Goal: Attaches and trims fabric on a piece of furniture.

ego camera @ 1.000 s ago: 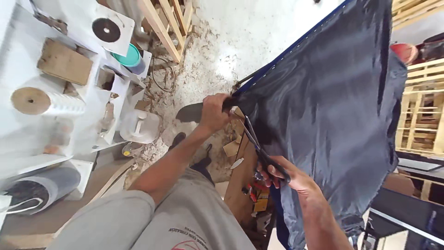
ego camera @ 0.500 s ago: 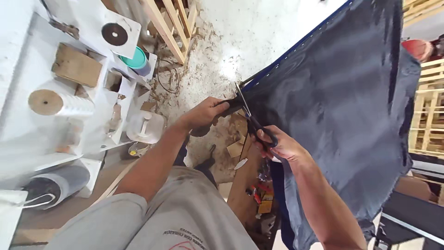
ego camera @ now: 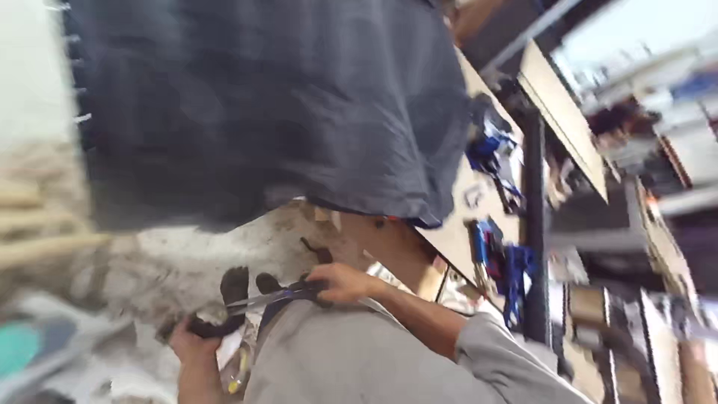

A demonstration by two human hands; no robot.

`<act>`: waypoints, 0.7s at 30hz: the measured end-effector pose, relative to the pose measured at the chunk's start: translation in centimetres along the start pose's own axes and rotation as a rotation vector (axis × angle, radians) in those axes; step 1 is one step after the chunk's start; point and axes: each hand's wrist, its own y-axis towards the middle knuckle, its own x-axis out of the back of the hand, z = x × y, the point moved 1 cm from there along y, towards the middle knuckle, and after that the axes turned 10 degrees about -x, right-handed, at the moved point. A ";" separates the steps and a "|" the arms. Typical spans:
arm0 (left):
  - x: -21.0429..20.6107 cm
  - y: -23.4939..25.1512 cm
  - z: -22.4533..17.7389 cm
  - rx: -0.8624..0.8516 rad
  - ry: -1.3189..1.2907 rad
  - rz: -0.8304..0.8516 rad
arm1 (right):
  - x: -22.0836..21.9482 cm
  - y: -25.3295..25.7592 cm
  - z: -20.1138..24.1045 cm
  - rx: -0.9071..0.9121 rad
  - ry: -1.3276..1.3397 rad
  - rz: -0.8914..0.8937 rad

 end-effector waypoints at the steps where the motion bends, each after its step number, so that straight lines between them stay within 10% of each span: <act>1: -0.7 -1.1 2.0 0.104 0.067 0.083 | -0.1 -3.9 -2.6 -0.072 0.063 -0.245; 6: -16.3 -10.9 6.8 0.191 0.726 0.649 | 5.9 -22.6 -13.0 -0.896 0.018 -1.330; 10: -30.3 -22.9 8.1 0.175 0.906 1.220 | 12.7 -30.0 -21.1 -1.202 -0.147 -1.296; 13: -39.3 -34.9 9.8 0.151 0.664 1.515 | 13.7 -32.3 -20.7 -0.701 -0.134 -1.137; 17: -47.9 -47.0 11.3 0.160 0.237 1.681 | 12.1 -33.4 -17.1 -0.138 0.705 -0.683; 19: -49.6 -49.0 11.0 -0.276 0.284 1.812 | 17.7 -35.5 -18.8 -0.308 0.783 -0.805; 21: -49.6 -48.0 9.9 -0.910 0.425 1.839 | 26.5 -41.0 -33.5 0.235 0.462 -0.467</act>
